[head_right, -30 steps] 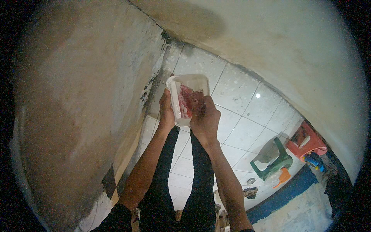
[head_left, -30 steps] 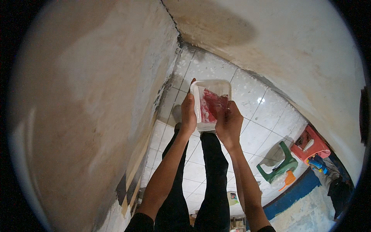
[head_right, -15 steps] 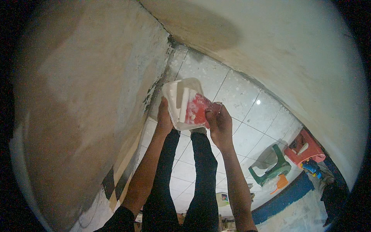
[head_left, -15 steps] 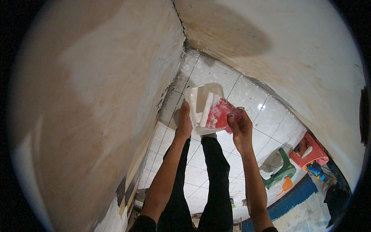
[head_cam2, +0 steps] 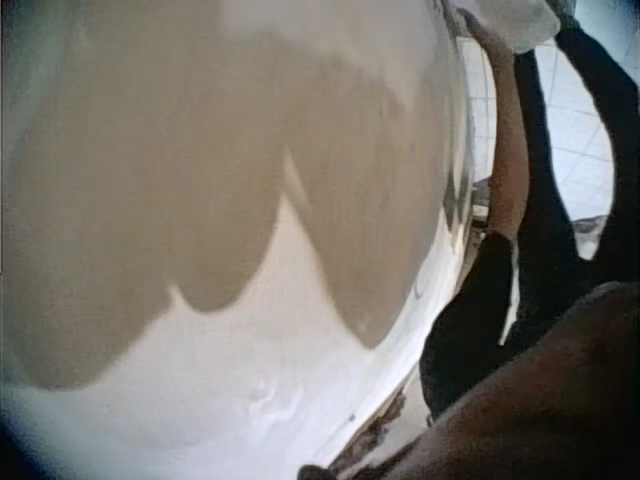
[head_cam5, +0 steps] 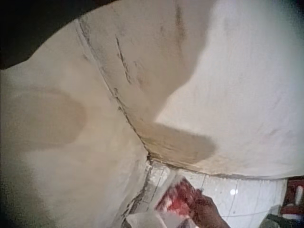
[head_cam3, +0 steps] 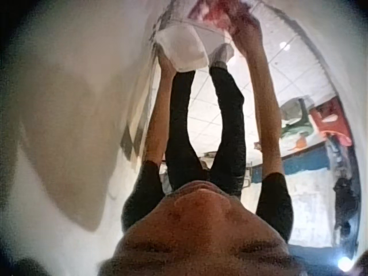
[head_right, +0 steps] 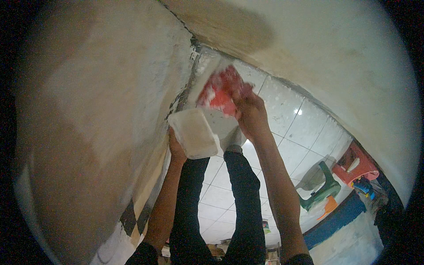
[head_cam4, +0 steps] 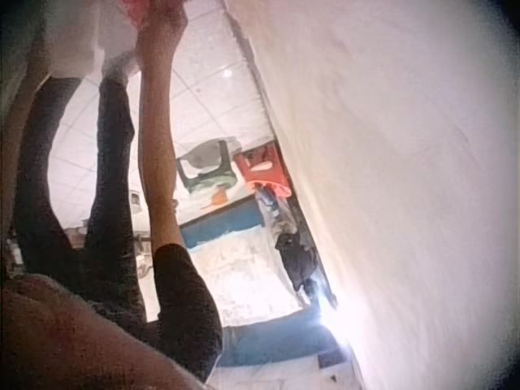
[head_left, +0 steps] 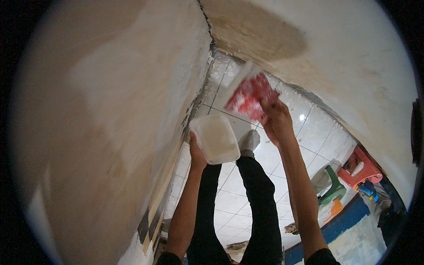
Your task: The person applies plaster to the corner and lower sections of a wall using a scraper while holding a plastic container. They move between different areas of the wall, applying filler material with repetitive strokes.
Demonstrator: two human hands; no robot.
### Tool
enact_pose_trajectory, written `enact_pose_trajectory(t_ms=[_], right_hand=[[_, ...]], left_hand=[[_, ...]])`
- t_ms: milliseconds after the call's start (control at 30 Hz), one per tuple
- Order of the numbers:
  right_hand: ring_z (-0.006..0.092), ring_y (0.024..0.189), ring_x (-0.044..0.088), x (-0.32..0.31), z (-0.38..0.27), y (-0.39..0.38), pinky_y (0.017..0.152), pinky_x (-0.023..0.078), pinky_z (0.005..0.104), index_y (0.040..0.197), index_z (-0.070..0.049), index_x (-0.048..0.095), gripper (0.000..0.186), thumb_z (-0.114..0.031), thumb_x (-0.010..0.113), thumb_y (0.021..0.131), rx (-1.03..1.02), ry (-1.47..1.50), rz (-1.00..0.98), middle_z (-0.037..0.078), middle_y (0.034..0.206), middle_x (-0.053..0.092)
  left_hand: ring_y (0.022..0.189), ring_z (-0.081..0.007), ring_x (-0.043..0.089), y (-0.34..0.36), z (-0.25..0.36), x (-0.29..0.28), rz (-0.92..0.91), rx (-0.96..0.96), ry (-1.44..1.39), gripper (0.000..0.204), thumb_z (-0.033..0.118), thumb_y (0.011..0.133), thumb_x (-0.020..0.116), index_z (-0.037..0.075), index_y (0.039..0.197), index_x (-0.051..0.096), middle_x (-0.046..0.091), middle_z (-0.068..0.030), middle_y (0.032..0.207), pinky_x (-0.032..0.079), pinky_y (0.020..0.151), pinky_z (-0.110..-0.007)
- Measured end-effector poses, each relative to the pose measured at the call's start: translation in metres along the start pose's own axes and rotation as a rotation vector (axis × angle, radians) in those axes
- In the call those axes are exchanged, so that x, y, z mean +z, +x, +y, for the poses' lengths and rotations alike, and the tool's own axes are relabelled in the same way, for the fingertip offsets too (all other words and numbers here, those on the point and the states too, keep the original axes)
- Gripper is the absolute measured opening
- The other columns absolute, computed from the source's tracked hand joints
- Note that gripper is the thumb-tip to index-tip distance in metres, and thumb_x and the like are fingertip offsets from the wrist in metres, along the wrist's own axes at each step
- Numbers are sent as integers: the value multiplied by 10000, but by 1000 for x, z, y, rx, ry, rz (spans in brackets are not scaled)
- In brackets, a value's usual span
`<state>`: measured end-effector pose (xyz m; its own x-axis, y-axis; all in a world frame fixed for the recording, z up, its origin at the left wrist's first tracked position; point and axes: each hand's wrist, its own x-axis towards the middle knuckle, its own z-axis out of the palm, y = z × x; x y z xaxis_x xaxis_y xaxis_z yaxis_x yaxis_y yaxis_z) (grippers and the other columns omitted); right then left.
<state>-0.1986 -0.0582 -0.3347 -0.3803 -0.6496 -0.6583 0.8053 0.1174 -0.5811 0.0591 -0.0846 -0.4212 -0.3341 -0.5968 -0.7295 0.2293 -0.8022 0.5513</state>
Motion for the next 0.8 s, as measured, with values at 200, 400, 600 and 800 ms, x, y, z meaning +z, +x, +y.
enact_pose_trajectory(t_ms=[200, 400, 600, 800], right_hand=[[159, 923, 584, -5, 58, 104, 823, 483, 347, 1123, 17, 580, 284, -151, 634, 900, -68, 3, 45, 60, 1047, 624], [105, 888, 554, 11, 131, 171, 812, 453, 277, 1122, -17, 624, 283, -189, 654, 900, -488, -72, 108, 24, 1047, 629], [125, 1097, 527, 38, 161, 214, 959, 373, 229, 1327, 30, 475, 444, -28, 552, 894, -566, -362, 143, 118, 1248, 580], [125, 1079, 560, 51, 173, 181, 906, 418, 226, 1305, 16, 504, 429, 34, 510, 876, -529, -625, 98, 149, 1232, 602]], left_hand=[[1226, -266, 467, -34, -23, -51, 54, -123, 13, 765, 644, 901, 392, 43, 1375, 373, 476, -126, 1337, 370, 1036, -400], [1276, -290, 406, -70, -47, -67, 163, -226, -171, 767, 633, 906, 392, 60, 1411, 318, 421, -137, 1385, 338, 1057, -436], [1273, -296, 399, -84, -61, -61, 192, -221, -104, 770, 637, 908, 381, 66, 1418, 302, 406, -131, 1388, 329, 1055, -447], [1260, -291, 407, -90, -51, -75, 220, -176, -142, 759, 641, 911, 366, 66, 1404, 321, 411, -124, 1381, 326, 1054, -437]])
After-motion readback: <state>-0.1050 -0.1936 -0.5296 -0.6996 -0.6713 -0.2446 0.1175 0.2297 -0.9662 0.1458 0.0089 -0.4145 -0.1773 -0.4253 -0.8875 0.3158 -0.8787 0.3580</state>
